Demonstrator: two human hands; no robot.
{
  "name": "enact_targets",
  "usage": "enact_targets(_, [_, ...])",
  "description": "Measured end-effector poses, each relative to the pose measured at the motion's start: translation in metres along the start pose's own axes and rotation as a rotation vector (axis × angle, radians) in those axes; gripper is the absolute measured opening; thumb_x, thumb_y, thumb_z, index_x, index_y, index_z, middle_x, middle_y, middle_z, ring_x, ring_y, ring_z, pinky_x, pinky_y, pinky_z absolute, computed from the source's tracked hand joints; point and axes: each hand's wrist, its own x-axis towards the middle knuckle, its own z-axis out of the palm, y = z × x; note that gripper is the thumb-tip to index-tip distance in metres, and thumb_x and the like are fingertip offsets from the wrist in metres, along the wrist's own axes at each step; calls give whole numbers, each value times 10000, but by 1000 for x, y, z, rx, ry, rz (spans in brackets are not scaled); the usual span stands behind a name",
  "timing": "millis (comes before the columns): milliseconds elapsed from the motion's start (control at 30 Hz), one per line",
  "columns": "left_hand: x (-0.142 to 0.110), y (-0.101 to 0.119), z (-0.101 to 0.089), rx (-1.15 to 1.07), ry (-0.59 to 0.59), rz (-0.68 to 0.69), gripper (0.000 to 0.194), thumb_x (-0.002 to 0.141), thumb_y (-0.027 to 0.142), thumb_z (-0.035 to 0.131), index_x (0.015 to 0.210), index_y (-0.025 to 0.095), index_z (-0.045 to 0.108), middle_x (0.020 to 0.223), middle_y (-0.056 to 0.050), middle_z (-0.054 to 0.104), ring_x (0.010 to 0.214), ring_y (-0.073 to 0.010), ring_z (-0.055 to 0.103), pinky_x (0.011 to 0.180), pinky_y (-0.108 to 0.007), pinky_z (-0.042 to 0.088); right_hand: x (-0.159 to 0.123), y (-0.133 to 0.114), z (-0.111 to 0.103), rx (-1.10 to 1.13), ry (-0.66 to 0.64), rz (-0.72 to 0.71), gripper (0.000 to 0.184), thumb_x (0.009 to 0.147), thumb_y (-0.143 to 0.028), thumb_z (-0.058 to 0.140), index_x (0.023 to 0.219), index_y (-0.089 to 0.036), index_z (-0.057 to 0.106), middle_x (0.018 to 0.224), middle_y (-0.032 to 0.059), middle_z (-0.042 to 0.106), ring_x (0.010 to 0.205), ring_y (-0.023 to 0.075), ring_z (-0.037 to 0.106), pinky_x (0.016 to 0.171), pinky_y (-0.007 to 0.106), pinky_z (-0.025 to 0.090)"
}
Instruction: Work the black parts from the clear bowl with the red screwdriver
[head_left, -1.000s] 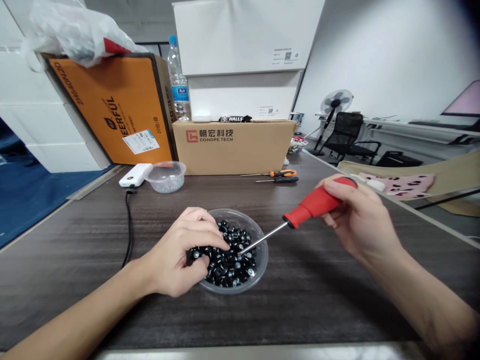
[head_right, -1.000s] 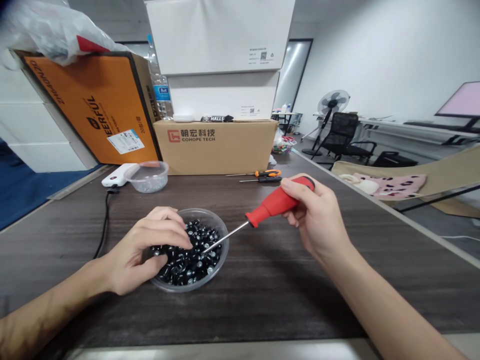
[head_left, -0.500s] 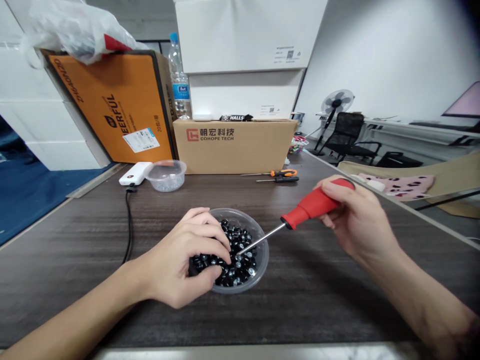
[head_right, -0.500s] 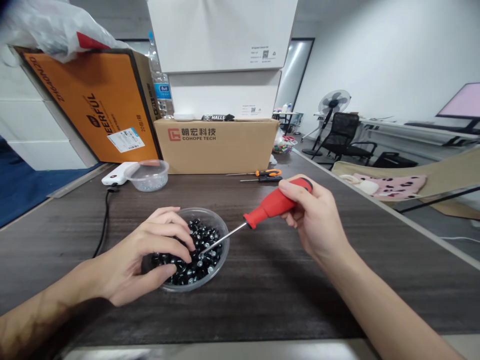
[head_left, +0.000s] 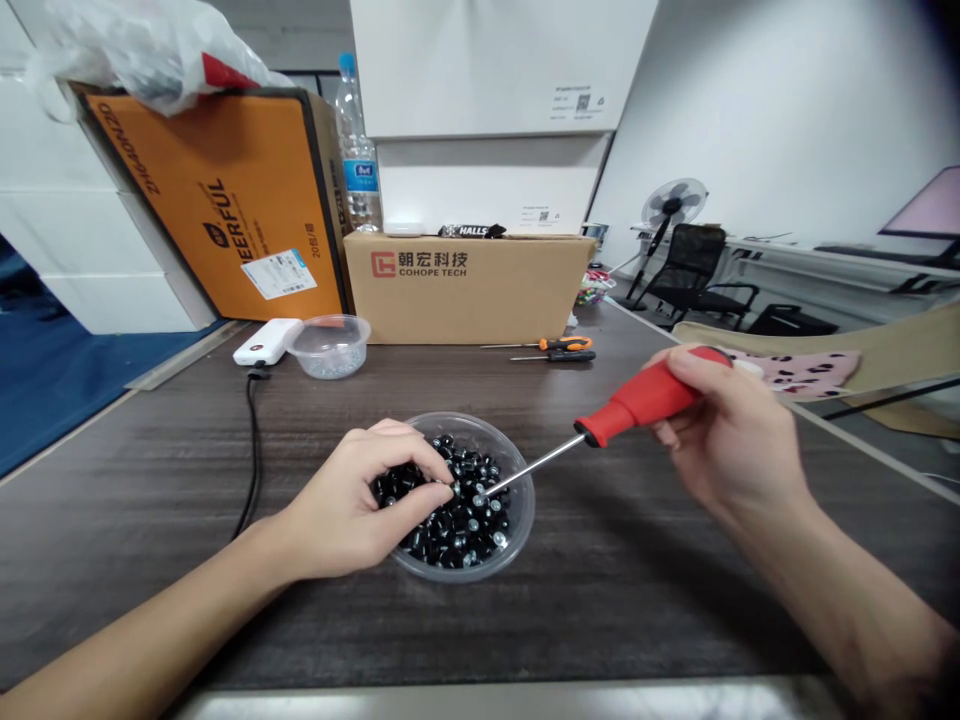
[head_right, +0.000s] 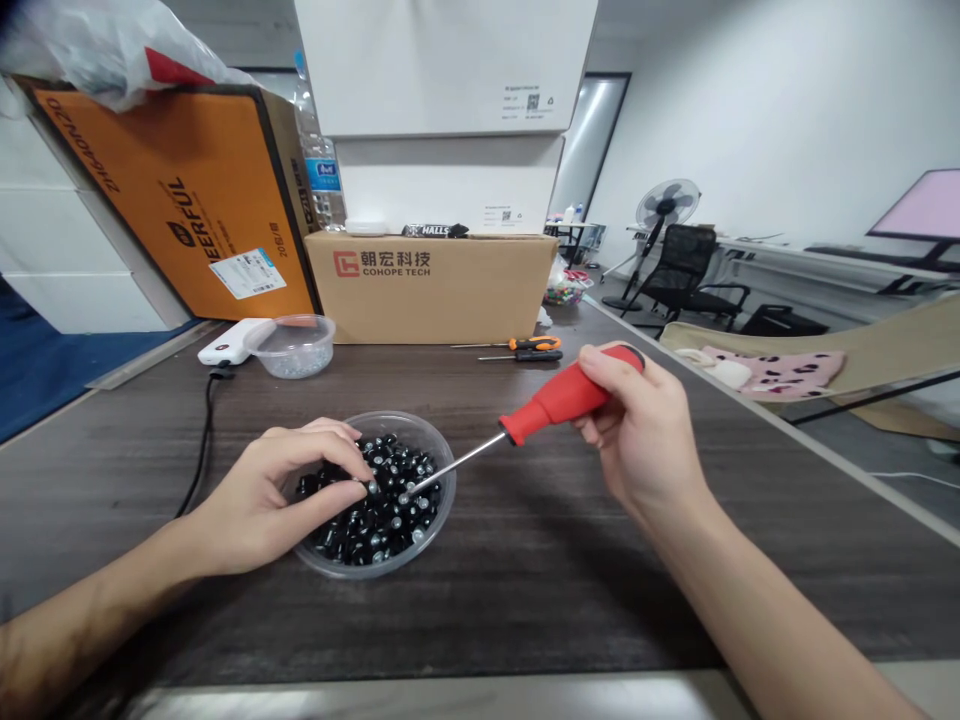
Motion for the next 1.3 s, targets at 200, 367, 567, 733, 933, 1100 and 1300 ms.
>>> enact_targets(200, [0, 2, 2, -80, 26, -125, 15, 876, 198, 721, 866, 199, 733, 807, 14, 747, 756, -117, 675, 752, -246, 504, 1, -3, 3, 68, 41, -39, 236, 638, -353, 769, 638, -152, 645, 574, -7, 538, 368, 83, 398, 295, 225, 277])
enact_targets(367, [3, 3, 3, -118, 39, -116, 71, 819, 176, 788, 879, 202, 759, 804, 19, 753, 721, -106, 682, 712, -223, 523, 0, -4, 3, 94, 30, -75, 211, 678, -349, 735, 646, -150, 669, 545, 1, 519, 376, 101, 400, 301, 231, 280])
enact_targets(567, [4, 2, 3, -120, 58, -87, 113, 805, 120, 786, 887, 197, 771, 846, 10, 772, 758, -112, 708, 733, -216, 548, -3, -5, 4, 115, -25, -73, 202, 686, -351, 731, 650, -158, 684, 547, 21, 555, 383, 135, 469, 308, 252, 324])
enact_targets(733, [4, 1, 3, -131, 41, -58, 108, 818, 123, 779, 904, 188, 776, 859, -3, 772, 755, -113, 707, 726, -216, 552, -4, -4, 4, 110, -68, -75, 188, 708, -343, 721, 681, -160, 690, 559, 19, 581, 332, 133, 449, 295, 267, 323])
enact_targets(933, [4, 2, 3, -110, 63, -116, 125, 776, 180, 831, 878, 178, 758, 811, -9, 765, 724, -129, 701, 704, -235, 540, -6, -5, 6, 111, -82, -65, 190, 702, -349, 734, 708, -162, 700, 550, 14, 578, 349, 135, 473, 310, 260, 349])
enact_targets(1100, [6, 3, 1, -140, 32, -79, 68, 808, 156, 798, 866, 182, 775, 822, -15, 762, 729, -125, 695, 704, -232, 543, -9, -6, 7, 107, -92, -62, 187, 693, -352, 748, 711, -171, 703, 545, 19, 587, 349, 149, 478, 303, 272, 347])
enact_targets(1300, [6, 1, -2, -103, 3, -62, 136, 870, 119, 722, 965, 192, 785, 929, -21, 759, 830, -114, 701, 769, -209, 547, -7, -4, 5, 111, -104, -82, 187, 701, -349, 744, 714, -167, 702, 542, 26, 595, 341, 161, 479, 300, 282, 338])
